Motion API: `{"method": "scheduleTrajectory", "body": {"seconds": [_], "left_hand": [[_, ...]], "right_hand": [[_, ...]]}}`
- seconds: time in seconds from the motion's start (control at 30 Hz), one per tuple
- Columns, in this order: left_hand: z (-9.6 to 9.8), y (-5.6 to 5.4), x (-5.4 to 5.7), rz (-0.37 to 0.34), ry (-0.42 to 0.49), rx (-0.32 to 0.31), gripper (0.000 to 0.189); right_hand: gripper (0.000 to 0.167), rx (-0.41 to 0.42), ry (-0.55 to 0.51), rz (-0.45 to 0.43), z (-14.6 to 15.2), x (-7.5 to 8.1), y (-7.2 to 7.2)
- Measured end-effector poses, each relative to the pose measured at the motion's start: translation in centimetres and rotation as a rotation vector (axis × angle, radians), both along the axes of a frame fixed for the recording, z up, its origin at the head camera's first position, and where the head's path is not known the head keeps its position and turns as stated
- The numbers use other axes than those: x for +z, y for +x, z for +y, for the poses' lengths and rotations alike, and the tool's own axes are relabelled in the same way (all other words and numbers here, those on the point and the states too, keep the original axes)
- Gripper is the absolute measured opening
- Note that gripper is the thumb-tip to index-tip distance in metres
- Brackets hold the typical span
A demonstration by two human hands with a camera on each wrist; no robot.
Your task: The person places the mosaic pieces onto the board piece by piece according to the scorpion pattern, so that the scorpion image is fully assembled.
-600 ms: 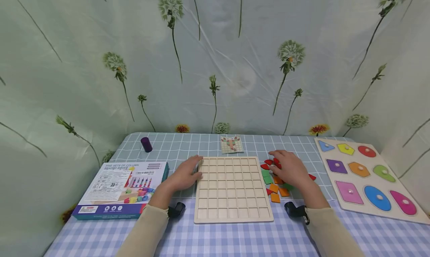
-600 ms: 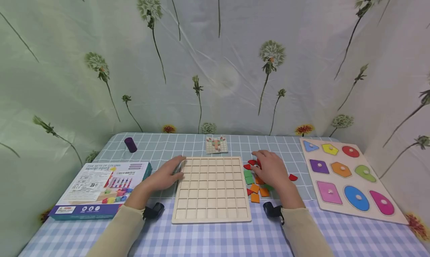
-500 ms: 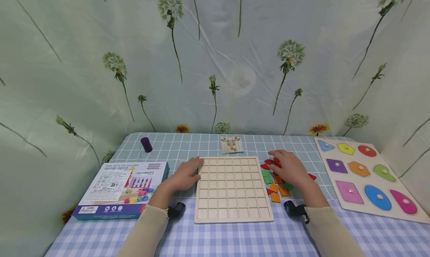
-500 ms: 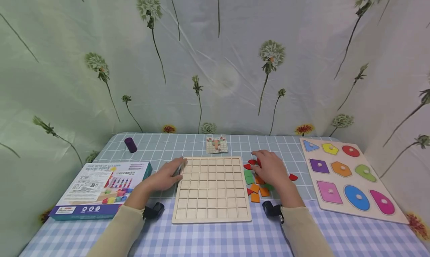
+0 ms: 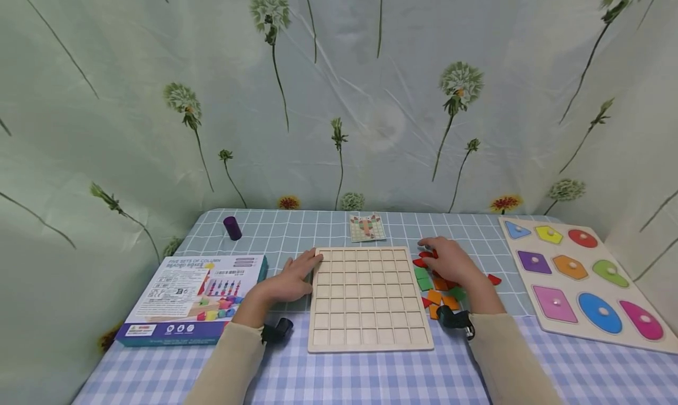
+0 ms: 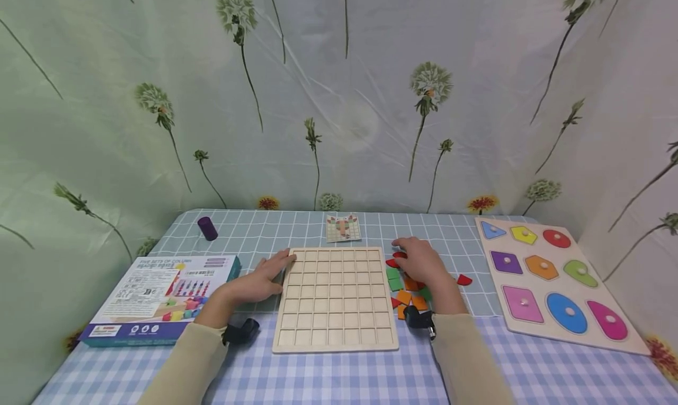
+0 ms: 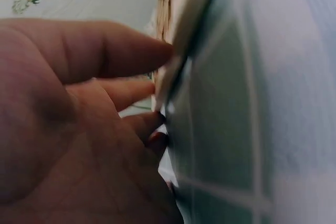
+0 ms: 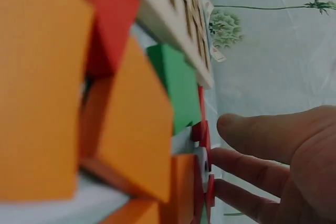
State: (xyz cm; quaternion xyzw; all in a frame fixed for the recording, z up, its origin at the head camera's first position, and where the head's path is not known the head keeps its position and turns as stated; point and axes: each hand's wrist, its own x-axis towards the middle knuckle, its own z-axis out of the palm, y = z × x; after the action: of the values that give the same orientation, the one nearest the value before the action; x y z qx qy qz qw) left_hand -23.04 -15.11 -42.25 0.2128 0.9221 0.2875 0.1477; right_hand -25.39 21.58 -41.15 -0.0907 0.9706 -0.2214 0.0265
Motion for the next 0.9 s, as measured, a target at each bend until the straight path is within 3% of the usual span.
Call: {"method": "scheduleTrajectory", "body": {"seconds": [0.23,0.47,0.67,0.77,0.9], "left_hand": [[-1.5,0.1,-0.3,0.036,-0.047,-0.046,0.075],[-1.3,-0.4,-0.6,0.065,-0.043,-0.093,0.075],[-0.6,-0.3,-0.6,0.066,0.015,0.002,0.063],[0.0,-0.3,-0.9,0.092,0.047,0.062,0.061],[0.7,-0.2,-1.6,0.143,0.039,0.094,0.067]], "right_hand": [[0.033,0.014,0.038,0.037,-0.1,-0.9,-0.4],[0.026,-0.006,0.025,0.094,0.7,-1.2,-0.6],[0.022,-0.029,-0.014,0.093,0.8,-1.4,-0.6],[0.022,-0.032,-0.030,0.091,0.9,-1.6,-0.6],[0.022,-0.049,-0.040,0.086,0.9,-1.6,-0.7]]}}
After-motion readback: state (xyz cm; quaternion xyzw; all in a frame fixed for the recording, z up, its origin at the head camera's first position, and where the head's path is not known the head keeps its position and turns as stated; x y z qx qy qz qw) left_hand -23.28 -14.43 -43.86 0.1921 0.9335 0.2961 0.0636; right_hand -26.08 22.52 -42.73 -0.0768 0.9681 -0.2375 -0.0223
